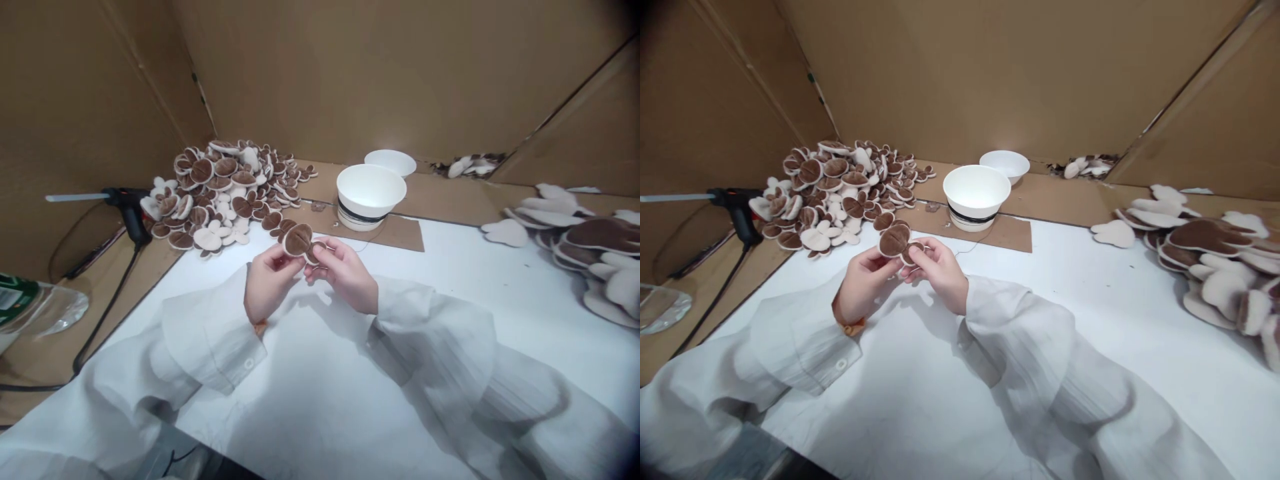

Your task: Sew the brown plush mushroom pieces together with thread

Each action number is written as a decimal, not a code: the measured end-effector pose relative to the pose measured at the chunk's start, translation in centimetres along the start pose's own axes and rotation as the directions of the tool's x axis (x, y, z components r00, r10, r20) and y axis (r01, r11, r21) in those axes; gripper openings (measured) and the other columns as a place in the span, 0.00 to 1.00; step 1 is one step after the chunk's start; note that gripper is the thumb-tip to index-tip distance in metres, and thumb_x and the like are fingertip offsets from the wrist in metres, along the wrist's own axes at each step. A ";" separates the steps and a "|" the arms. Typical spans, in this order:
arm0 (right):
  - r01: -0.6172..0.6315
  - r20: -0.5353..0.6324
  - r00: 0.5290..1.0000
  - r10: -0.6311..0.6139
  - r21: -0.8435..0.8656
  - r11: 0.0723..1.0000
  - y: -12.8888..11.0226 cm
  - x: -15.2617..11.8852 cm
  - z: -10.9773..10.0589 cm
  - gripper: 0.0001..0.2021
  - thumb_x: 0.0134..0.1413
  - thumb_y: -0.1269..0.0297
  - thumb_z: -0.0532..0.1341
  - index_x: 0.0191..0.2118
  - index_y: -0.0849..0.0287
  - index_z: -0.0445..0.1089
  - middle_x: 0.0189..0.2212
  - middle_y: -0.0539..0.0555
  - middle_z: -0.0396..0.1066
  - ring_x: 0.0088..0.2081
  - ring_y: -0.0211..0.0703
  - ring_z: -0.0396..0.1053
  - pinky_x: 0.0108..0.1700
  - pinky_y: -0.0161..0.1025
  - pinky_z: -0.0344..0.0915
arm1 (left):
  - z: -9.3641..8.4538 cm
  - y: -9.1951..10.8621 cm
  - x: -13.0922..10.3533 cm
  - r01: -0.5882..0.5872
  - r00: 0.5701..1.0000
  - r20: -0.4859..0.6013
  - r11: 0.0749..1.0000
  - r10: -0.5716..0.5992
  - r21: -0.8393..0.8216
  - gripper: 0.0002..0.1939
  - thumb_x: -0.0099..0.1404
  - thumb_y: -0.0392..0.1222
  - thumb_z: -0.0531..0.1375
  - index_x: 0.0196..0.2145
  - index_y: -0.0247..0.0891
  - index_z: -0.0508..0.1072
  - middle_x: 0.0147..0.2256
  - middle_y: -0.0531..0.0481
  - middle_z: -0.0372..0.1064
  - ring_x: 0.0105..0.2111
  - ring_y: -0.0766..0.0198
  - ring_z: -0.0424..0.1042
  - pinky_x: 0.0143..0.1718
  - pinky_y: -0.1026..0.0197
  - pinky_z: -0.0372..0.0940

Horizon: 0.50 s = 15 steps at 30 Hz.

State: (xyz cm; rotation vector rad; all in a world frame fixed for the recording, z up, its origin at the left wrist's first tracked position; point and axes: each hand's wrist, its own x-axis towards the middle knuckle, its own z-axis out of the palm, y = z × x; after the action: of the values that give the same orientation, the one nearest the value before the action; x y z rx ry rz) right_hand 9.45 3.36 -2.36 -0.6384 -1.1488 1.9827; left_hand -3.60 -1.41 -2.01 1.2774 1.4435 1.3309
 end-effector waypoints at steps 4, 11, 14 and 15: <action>-0.020 -0.091 0.996 0.018 -0.020 1.000 0.3 0.3 0.0 0.15 0.42 0.57 0.64 0.30 0.61 0.60 0.22 0.47 0.65 0.23 0.33 0.65 0.24 0.33 0.63 | 0.3 0.4 -0.9 -0.227 0.954 -0.066 0.849 0.292 0.478 0.07 0.57 0.39 0.56 0.23 0.38 0.69 0.21 0.55 0.63 0.23 0.67 0.59 0.31 0.62 0.55; -0.053 -0.049 0.998 0.046 -0.148 0.988 0.4 0.9 -0.9 0.15 0.41 0.59 0.65 0.31 0.61 0.60 0.21 0.46 0.66 0.19 0.31 0.64 0.23 0.33 0.63 | -0.7 -0.1 -0.7 -0.427 0.826 0.027 0.594 0.563 0.682 0.05 0.57 0.39 0.57 0.25 0.41 0.70 0.22 0.52 0.64 0.26 0.63 0.63 0.35 0.58 0.55; -0.026 -0.039 0.999 0.019 -0.207 0.978 0.4 1.0 -1.2 0.13 0.42 0.62 0.64 0.31 0.61 0.61 0.22 0.45 0.65 0.19 0.29 0.63 0.23 0.32 0.63 | -1.3 0.4 -0.4 -0.400 0.830 -0.067 0.676 0.553 0.619 0.06 0.59 0.38 0.55 0.25 0.40 0.68 0.27 0.50 0.65 0.31 0.61 0.63 0.38 0.58 0.56; -0.023 -0.044 0.999 0.013 -0.228 0.973 0.4 1.1 -1.3 0.11 0.43 0.63 0.63 0.31 0.61 0.61 0.22 0.46 0.65 0.19 0.29 0.63 0.23 0.32 0.63 | -1.4 0.5 -0.2 -0.375 0.849 -0.095 0.719 0.520 0.585 0.06 0.60 0.39 0.54 0.27 0.40 0.68 0.28 0.50 0.65 0.32 0.61 0.63 0.38 0.59 0.57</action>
State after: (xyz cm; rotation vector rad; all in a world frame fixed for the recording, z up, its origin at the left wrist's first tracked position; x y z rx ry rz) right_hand 9.61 4.73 -3.40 -0.8070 -1.3616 1.8570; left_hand -4.85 -1.93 -1.32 2.0046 1.8599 1.4871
